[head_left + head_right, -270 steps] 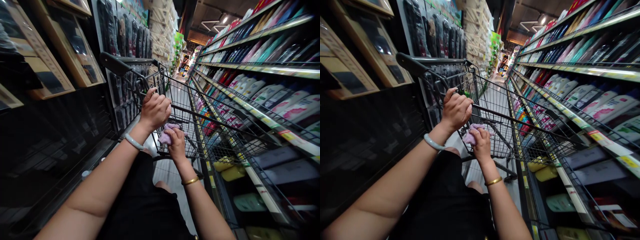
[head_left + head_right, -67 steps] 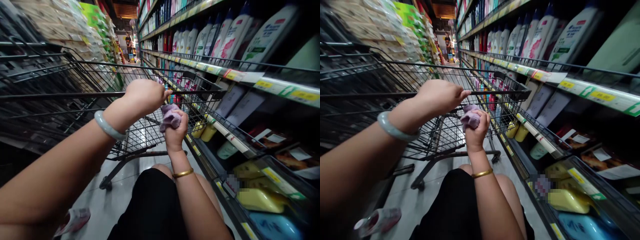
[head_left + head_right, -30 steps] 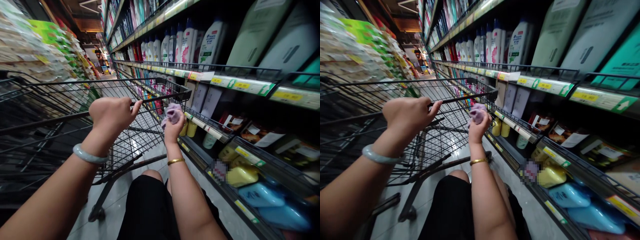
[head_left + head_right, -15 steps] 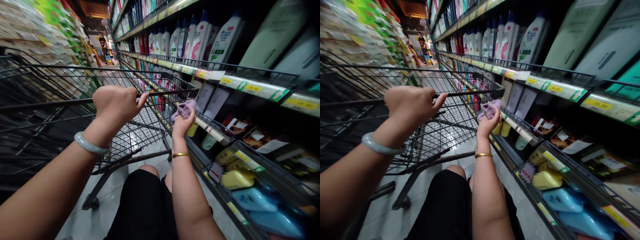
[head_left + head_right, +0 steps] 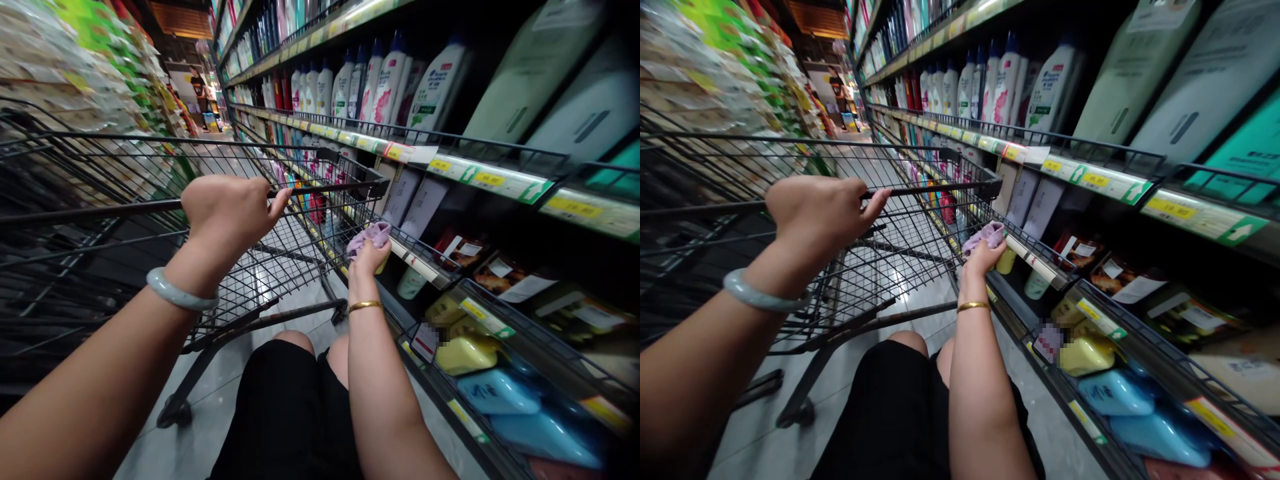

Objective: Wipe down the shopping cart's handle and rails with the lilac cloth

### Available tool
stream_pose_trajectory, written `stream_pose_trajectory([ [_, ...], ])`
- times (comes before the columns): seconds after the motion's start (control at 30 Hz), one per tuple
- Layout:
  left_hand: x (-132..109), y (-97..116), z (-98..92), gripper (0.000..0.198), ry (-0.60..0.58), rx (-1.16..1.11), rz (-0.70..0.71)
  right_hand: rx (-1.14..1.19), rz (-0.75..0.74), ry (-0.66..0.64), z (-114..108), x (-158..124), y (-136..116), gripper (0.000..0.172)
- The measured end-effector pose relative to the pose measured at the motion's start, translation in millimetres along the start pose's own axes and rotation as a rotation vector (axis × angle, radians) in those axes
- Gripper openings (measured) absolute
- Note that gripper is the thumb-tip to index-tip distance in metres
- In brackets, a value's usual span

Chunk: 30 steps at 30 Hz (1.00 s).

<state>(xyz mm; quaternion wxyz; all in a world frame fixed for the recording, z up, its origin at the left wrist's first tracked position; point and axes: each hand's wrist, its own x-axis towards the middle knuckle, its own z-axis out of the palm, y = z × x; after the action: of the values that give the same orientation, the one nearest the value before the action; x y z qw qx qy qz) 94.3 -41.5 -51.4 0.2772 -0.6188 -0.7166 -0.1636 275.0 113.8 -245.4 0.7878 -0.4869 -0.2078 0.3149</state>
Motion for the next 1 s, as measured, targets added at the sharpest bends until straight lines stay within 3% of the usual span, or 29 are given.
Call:
stream_pose_trajectory([
  [0.07,1,0,0.3,0.078,0.002,0.003,-0.004,0.018,-0.025,-0.031,3,-9,-3,0.051],
  [0.2,1,1,0.0,0.080,0.004,0.017,0.003,0.055,-0.305,-0.263,14,-38,-23,0.046],
  [0.27,1,1,-0.9,0.081,0.000,0.014,0.003,0.008,-0.385,-0.310,15,-48,-25,0.041],
  [0.4,1,2,-2.6,0.082,-0.018,-0.017,-0.002,-0.074,-0.250,-0.166,10,-60,-14,0.037],
  [0.47,2,2,-2.5,0.083,-0.021,-0.018,0.003,-0.060,-0.220,-0.159,10,-74,-15,0.038],
  [0.6,2,1,-0.6,0.084,-0.012,-0.032,-0.022,-0.002,-0.499,-0.418,12,-116,-37,0.037],
  [0.7,2,1,-0.1,0.083,-0.010,-0.074,-0.031,0.010,-0.660,-0.573,11,-127,-45,0.034],
  [0.77,2,2,-0.7,0.084,-0.019,-0.085,-0.036,0.012,-0.596,-0.504,10,-115,-38,0.030],
  [0.9,3,5,-2.0,0.087,-0.052,-0.098,-0.065,0.004,-0.311,-0.278,9,-93,-17,0.028],
  [1.0,3,3,0.3,0.087,-0.040,-0.071,-0.040,-0.016,-0.428,-0.366,7,-114,-19,0.029],
])
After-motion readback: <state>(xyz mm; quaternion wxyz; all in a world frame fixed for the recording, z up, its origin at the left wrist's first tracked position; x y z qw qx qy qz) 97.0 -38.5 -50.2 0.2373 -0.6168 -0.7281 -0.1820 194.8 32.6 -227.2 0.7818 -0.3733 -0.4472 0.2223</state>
